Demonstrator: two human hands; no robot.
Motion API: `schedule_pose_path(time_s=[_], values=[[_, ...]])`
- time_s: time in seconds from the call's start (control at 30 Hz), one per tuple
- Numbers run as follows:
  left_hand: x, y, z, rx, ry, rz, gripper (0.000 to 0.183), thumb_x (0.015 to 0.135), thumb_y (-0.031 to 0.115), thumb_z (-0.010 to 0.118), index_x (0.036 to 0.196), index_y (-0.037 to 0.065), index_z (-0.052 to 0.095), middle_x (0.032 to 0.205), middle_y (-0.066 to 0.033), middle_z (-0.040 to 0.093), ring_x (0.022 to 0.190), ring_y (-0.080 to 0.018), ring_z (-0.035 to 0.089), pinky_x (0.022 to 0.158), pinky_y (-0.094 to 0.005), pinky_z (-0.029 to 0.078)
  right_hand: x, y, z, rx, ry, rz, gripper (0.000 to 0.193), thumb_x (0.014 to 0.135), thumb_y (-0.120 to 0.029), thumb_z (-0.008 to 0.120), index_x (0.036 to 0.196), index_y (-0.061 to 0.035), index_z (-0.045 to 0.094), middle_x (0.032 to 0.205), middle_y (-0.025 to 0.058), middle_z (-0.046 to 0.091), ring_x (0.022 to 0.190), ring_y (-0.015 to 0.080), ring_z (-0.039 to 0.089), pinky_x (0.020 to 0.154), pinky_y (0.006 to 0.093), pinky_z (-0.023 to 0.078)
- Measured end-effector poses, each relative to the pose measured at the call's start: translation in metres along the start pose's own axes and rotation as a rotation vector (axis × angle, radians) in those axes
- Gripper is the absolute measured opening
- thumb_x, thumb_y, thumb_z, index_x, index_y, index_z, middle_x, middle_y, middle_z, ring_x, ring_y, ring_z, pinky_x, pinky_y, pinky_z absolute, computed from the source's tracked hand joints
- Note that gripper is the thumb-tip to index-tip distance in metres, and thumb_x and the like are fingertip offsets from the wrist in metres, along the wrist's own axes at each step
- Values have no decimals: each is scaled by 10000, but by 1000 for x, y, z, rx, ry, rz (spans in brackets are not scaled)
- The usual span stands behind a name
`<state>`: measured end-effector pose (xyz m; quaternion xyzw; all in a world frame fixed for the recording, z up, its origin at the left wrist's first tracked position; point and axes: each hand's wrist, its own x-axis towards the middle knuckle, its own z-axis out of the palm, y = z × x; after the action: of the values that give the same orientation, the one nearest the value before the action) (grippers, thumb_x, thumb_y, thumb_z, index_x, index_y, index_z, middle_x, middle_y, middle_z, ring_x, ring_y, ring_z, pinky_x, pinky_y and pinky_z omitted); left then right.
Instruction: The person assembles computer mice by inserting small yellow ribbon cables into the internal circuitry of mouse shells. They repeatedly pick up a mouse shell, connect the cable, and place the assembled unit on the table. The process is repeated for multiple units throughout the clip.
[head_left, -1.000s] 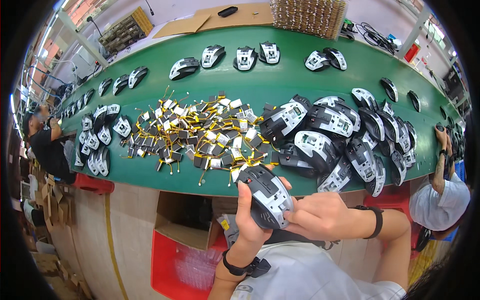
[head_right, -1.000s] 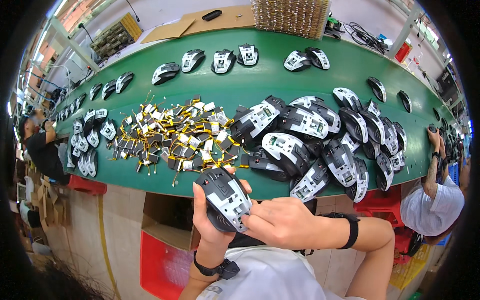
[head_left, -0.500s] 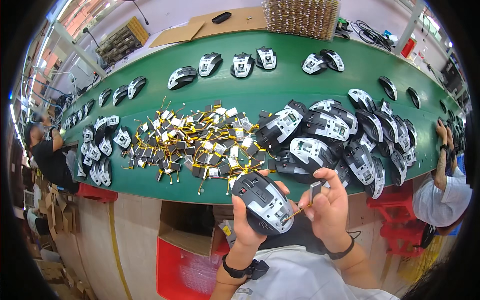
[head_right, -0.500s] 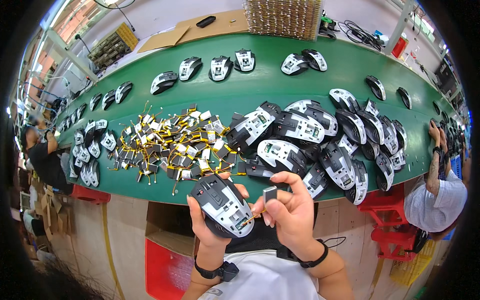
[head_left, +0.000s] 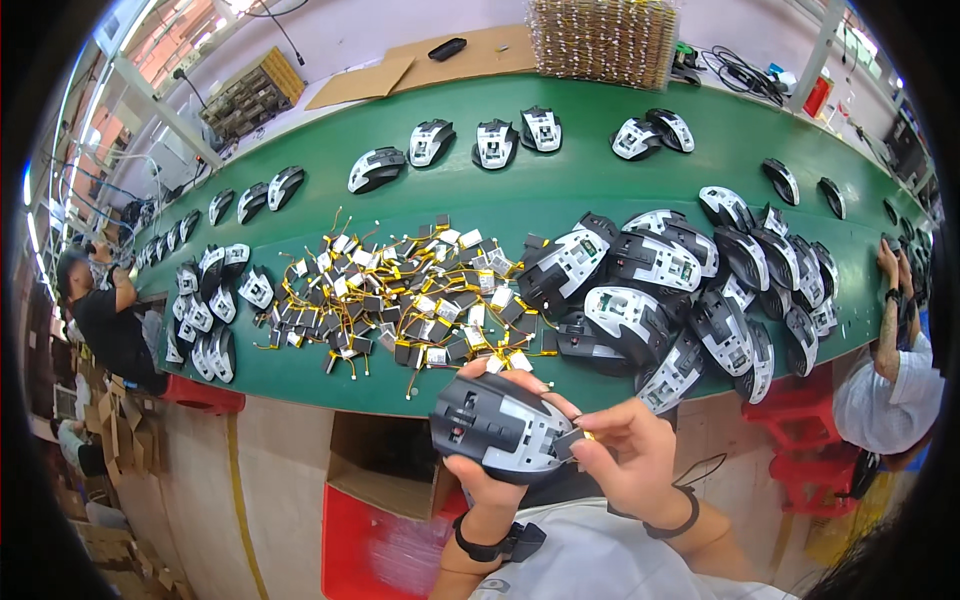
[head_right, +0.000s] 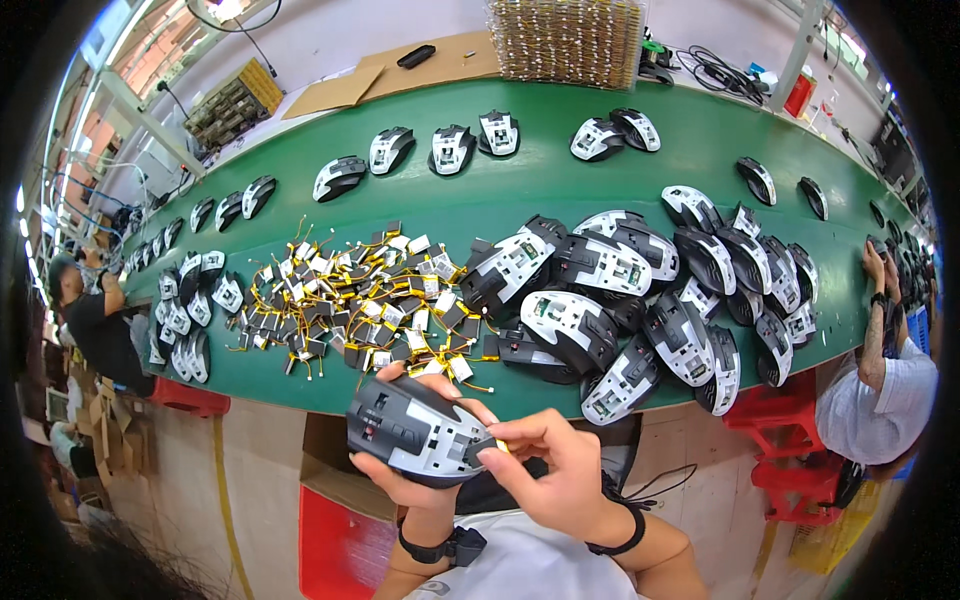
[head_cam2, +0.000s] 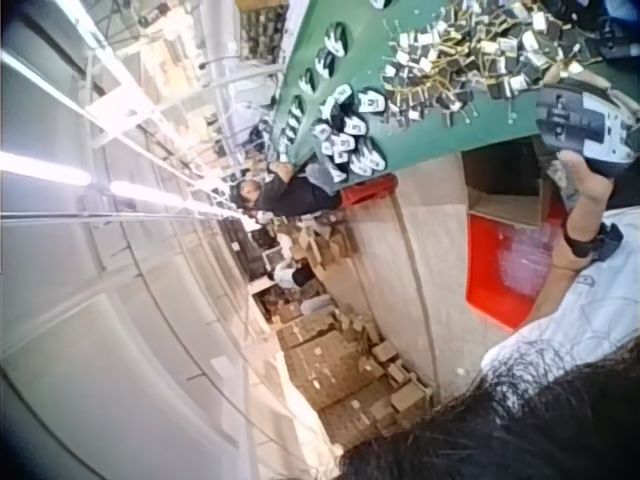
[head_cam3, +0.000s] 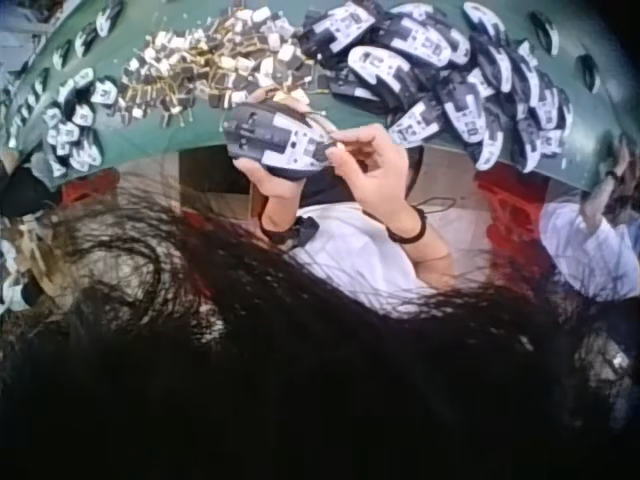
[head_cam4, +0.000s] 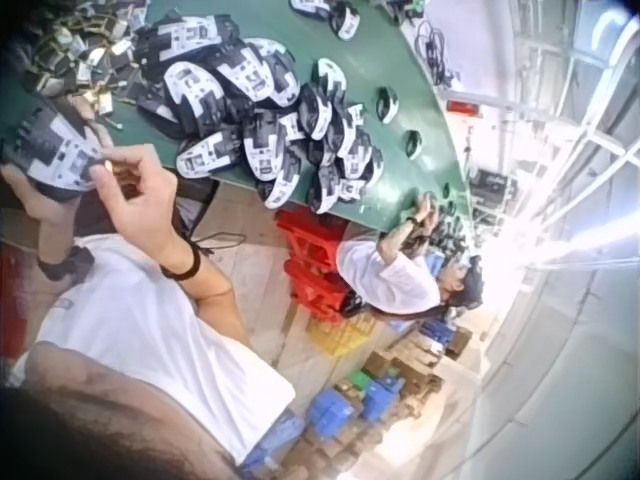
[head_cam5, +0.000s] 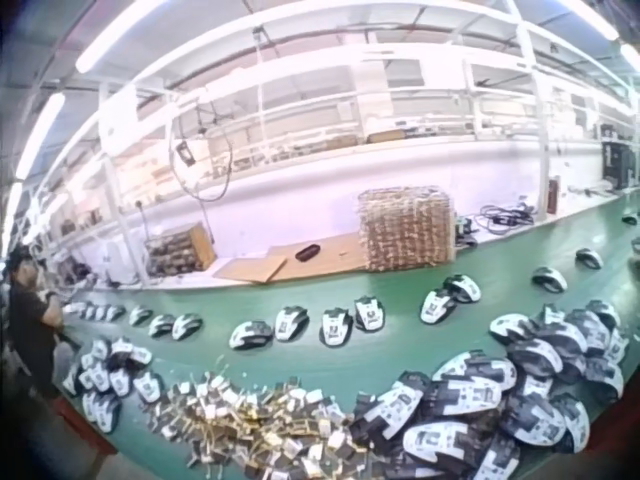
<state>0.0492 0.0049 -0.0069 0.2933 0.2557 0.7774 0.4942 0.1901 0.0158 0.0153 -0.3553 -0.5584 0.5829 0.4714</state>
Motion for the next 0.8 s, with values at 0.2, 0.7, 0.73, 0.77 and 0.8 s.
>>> schedule_pose_path(time_s=[0.2,0.7,0.73,0.77,0.8], values=[[0,-5,4,55,34,60,931,844,801,412,1429,93,260,1067,-203,547,769,-394,648,674,-489,572,6,1,-2,-91,14,-178,252,795,1,780,999,29,635,817,102,687,711,130,668,632,252,547],[7,0,0,-293,130,-338,767,952,690,289,1306,28,448,1018,-205,587,753,-307,620,664,-420,544,28,-12,-34,-740,-361,-811,419,683,-36,672,1100,-7,710,991,102,618,789,223,641,671,303,556],[7,-2,2,-293,121,-333,768,952,690,287,1307,29,448,1020,-208,590,753,-306,621,666,-420,544,32,-10,-36,-711,-366,-821,404,694,-41,667,1094,-19,714,940,86,608,745,209,626,629,303,539],[7,-4,3,-293,111,-328,768,952,690,284,1309,30,448,1022,-210,593,753,-306,623,668,-419,545,35,-12,-37,-725,-398,-806,397,690,-43,673,1085,-26,718,930,78,610,728,201,619,612,301,529],[6,0,1,-272,32,-357,774,954,687,285,1324,25,438,1032,-215,602,790,-288,635,701,-395,547,36,-17,-37,-733,-436,-793,391,687,-45,679,1076,-34,722,919,70,612,712,194,612,596,298,519]])
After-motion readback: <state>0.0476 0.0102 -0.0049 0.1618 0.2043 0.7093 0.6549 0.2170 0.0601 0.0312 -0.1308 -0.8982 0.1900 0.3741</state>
